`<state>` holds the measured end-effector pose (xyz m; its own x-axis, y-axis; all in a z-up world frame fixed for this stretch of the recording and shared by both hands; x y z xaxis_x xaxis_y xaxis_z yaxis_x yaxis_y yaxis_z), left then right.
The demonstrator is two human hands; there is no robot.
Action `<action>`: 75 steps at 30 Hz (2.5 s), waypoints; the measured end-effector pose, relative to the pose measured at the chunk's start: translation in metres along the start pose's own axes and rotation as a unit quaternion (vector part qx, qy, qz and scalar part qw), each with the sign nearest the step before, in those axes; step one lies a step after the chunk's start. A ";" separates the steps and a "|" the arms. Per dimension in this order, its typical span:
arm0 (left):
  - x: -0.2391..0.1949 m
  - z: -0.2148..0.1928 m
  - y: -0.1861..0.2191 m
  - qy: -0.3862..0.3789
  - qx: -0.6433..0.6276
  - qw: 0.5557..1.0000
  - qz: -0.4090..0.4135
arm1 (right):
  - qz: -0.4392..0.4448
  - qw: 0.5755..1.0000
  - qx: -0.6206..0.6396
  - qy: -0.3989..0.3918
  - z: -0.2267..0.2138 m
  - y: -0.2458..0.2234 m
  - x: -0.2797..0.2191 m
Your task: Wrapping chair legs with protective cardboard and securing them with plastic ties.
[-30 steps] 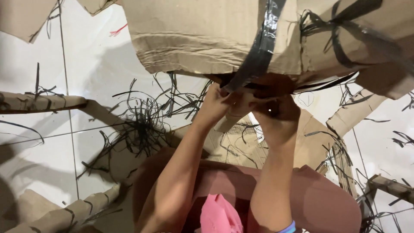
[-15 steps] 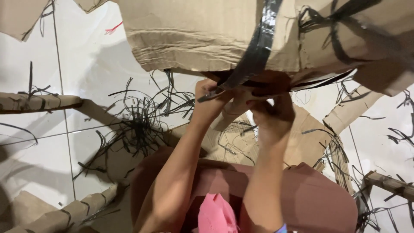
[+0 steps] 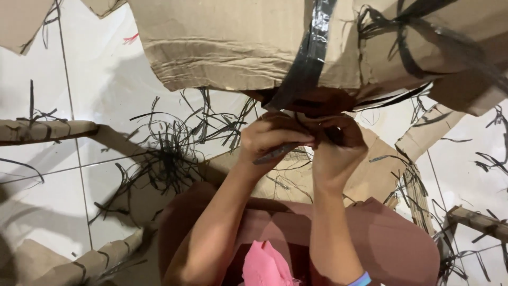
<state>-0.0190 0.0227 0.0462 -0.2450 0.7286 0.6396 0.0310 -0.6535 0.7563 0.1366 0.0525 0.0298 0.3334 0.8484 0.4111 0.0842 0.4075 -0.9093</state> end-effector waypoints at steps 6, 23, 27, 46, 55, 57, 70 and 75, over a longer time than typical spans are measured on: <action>0.005 0.012 0.017 -0.021 0.028 0.996 0.088 | -0.076 0.996 -0.032 -0.025 -0.009 -0.003 0.007; -0.004 0.018 0.017 -0.048 0.065 0.997 -0.022 | -0.318 0.932 -0.060 -0.163 -0.034 -0.081 -0.030; -0.002 0.017 0.025 -0.080 0.092 0.993 0.003 | -0.340 0.914 -0.061 -0.213 -0.024 -0.101 -0.025; -0.010 0.018 0.005 -0.135 0.133 0.982 0.016 | -0.349 0.871 -0.096 -0.331 -0.025 -0.081 0.010; -0.012 0.021 0.000 -0.092 0.060 0.992 0.067 | -0.331 0.892 -0.056 -0.303 -0.033 -0.047 0.014; -0.013 0.024 0.003 -0.081 0.074 0.990 0.089 | -0.338 0.889 -0.081 -0.297 -0.025 -0.053 0.015; -0.006 0.027 0.040 -0.037 0.135 0.977 0.162 | -0.189 0.935 0.020 -0.299 -0.029 -0.023 0.010; -0.002 0.004 0.030 0.006 0.168 0.980 0.105 | -0.202 0.940 -0.026 -0.272 -0.024 -0.063 0.010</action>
<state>-0.0136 0.0029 0.0681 -0.2101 0.5821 0.7855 0.3980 -0.6829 0.6125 0.1566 0.0271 0.0892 -0.2650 0.6808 0.6829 0.1513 0.7288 -0.6678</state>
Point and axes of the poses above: each hand's wrist, its own x-axis towards the middle knuckle, its own z-axis out of the palm, y = z × x, the point moved 5 cm from there along x, towards the middle knuckle, and after that the axes turned 12 degrees about -z, right-handed, at the moved point
